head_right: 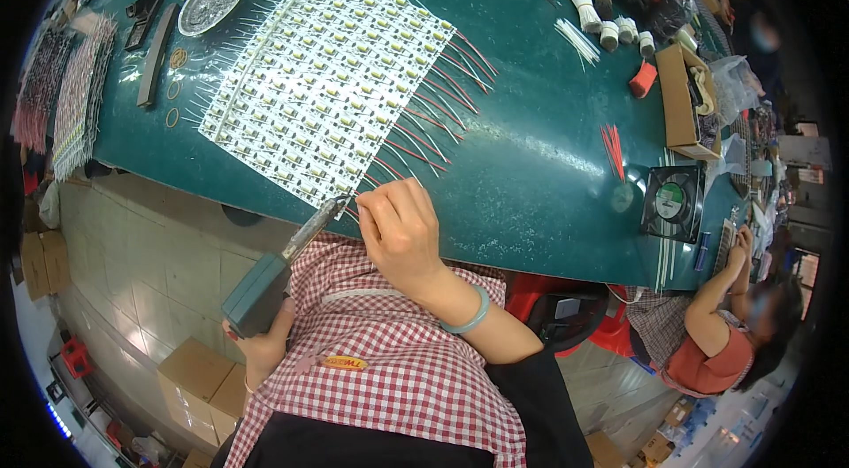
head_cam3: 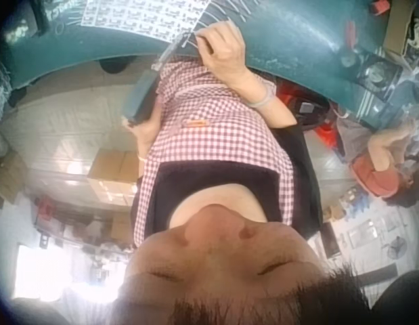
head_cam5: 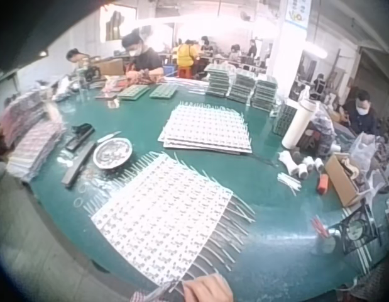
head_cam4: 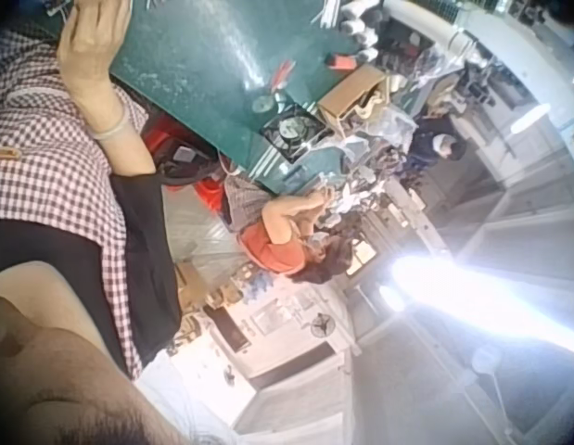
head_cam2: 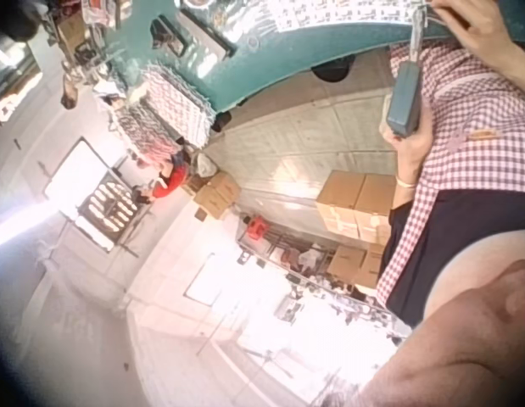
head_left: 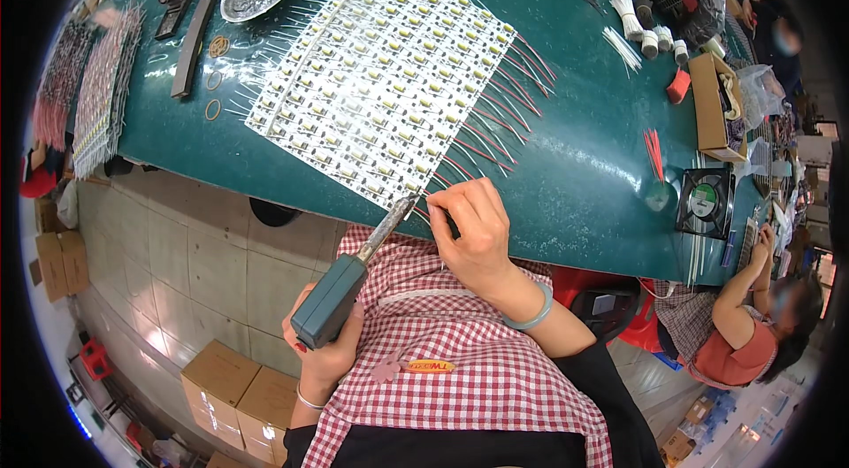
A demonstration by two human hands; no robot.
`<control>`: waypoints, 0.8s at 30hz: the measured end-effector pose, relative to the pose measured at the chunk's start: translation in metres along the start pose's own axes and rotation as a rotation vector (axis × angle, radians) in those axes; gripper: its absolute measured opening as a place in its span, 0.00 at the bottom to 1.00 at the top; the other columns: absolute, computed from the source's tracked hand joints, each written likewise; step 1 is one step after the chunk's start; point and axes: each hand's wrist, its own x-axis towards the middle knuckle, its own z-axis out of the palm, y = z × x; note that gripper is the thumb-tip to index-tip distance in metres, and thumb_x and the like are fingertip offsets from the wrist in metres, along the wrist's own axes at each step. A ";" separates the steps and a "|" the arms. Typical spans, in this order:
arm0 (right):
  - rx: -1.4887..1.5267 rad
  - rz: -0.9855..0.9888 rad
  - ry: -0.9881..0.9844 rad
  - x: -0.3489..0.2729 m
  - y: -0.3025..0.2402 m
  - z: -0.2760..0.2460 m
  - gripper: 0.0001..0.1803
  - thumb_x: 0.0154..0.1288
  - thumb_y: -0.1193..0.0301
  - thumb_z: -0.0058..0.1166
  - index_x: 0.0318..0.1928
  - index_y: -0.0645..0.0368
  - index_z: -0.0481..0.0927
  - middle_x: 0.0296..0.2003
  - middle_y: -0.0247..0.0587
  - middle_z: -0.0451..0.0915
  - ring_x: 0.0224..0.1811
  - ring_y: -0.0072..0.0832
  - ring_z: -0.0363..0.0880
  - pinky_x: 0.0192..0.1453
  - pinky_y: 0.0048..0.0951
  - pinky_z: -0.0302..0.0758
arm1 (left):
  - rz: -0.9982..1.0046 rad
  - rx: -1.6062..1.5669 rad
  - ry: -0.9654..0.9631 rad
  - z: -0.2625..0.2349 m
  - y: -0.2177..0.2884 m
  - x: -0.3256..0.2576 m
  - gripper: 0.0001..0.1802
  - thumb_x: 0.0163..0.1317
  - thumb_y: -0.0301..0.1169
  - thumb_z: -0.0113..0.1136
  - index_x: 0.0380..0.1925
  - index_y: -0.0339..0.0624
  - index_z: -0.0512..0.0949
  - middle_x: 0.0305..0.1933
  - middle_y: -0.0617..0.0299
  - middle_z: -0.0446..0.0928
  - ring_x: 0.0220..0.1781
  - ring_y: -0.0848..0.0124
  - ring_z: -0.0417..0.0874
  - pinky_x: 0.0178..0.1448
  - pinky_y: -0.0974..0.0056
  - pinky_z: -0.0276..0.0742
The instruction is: The person uses a soldering iron to attach wires to a grid of LED modules on a green workbench. They repeatedly pick up wires, position them on the board, and apply heat to secure the connections. The person also uses a white stick to apply a substance to the board and adjusts the board's position.
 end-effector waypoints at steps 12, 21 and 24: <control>0.005 -0.006 0.000 -0.002 0.000 0.003 0.12 0.52 0.86 0.66 0.36 0.62 0.81 0.32 0.41 0.79 0.34 0.39 0.77 0.37 0.37 0.73 | -0.378 -0.531 0.191 -0.001 -0.004 -0.005 0.31 0.50 0.19 0.70 0.58 0.30 0.74 0.46 0.49 0.80 0.29 0.71 0.79 0.27 0.69 0.74; 0.034 0.084 -0.131 0.012 -0.008 -0.021 0.07 0.61 0.78 0.62 0.39 0.61 0.80 0.37 0.43 0.76 0.41 0.42 0.76 0.44 0.40 0.75 | -0.439 -1.042 0.105 -0.001 -0.016 0.010 0.36 0.53 0.19 0.66 0.64 0.31 0.66 0.52 0.45 0.77 0.24 0.70 0.76 0.23 0.67 0.72; 0.106 0.147 -0.118 0.032 -0.002 -0.045 0.06 0.62 0.76 0.63 0.40 0.58 0.82 0.38 0.43 0.78 0.39 0.42 0.80 0.41 0.38 0.79 | -0.462 -1.041 0.147 0.001 -0.007 0.015 0.33 0.53 0.20 0.66 0.61 0.28 0.67 0.51 0.44 0.77 0.24 0.70 0.76 0.22 0.68 0.71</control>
